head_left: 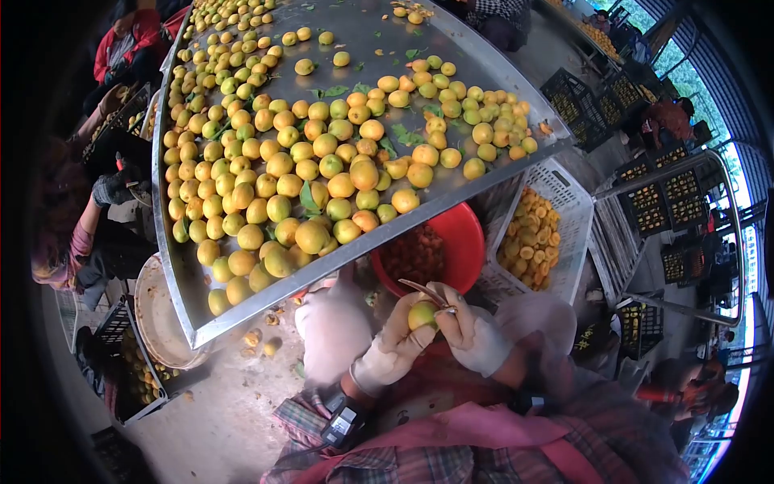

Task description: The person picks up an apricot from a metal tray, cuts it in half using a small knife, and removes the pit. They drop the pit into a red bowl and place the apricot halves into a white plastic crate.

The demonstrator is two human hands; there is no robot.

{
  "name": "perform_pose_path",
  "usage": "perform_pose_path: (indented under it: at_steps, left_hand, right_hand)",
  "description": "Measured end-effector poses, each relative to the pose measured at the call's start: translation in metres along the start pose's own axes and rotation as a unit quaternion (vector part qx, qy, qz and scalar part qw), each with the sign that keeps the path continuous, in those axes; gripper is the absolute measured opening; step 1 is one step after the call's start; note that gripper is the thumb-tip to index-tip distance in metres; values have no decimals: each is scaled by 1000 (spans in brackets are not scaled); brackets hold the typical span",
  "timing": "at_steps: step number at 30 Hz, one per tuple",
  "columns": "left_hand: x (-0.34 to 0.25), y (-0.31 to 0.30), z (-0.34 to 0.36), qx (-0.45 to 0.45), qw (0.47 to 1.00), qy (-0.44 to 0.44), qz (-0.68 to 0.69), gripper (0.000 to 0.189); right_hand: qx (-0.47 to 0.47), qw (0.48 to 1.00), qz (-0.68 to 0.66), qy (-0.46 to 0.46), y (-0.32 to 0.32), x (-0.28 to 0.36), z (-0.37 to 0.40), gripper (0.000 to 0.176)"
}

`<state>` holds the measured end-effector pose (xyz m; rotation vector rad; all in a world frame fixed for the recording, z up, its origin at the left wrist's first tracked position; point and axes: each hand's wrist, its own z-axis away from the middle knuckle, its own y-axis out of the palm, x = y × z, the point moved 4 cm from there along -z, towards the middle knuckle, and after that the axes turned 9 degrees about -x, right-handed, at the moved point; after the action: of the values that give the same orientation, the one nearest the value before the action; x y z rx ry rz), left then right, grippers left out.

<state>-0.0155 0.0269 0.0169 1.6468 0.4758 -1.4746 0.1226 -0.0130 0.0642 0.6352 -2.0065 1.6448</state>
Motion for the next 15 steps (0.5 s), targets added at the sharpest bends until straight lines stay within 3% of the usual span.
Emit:
perform_pose_path:
  at_steps: [4, 6, 7, 8, 9, 10, 11, 15]
  left_hand:
    - [4, -1, 1, 3, 998, -69, 15, 60]
    - [5, -2, -3, -21, 995, -87, 37, 58]
    - [7, -2, -4, -21, 996, -74, 40, 58]
    - [10, -1, -5, -19, 996, -75, 36, 58]
    - [12, -1, -7, -26, 998, -48, 13, 60]
    - [11, 0, -8, -33, 999, -21, -9, 62]
    - [11, 3, -10, -30, 999, -22, -12, 62]
    - [10, 5, -15, -29, 999, -27, 35, 63]
  right_hand:
    - [-22, 988, -150, 28, 17, -17, -2, 39]
    - [47, 890, -412, 190, 35, -27, -10, 38]
    - [36, 937, -301, 176, 24, -23, -4, 38]
    - [32, 936, -304, 176, 12, -17, -7, 38]
    - [127, 848, -421, 297, 9, -18, -2, 44]
    - [218, 721, -520, 403, 10, -15, 6, 54]
    - [247, 681, -547, 420, 11, -11, 8, 62]
    - [233, 692, -541, 416, 5, -7, 16, 67]
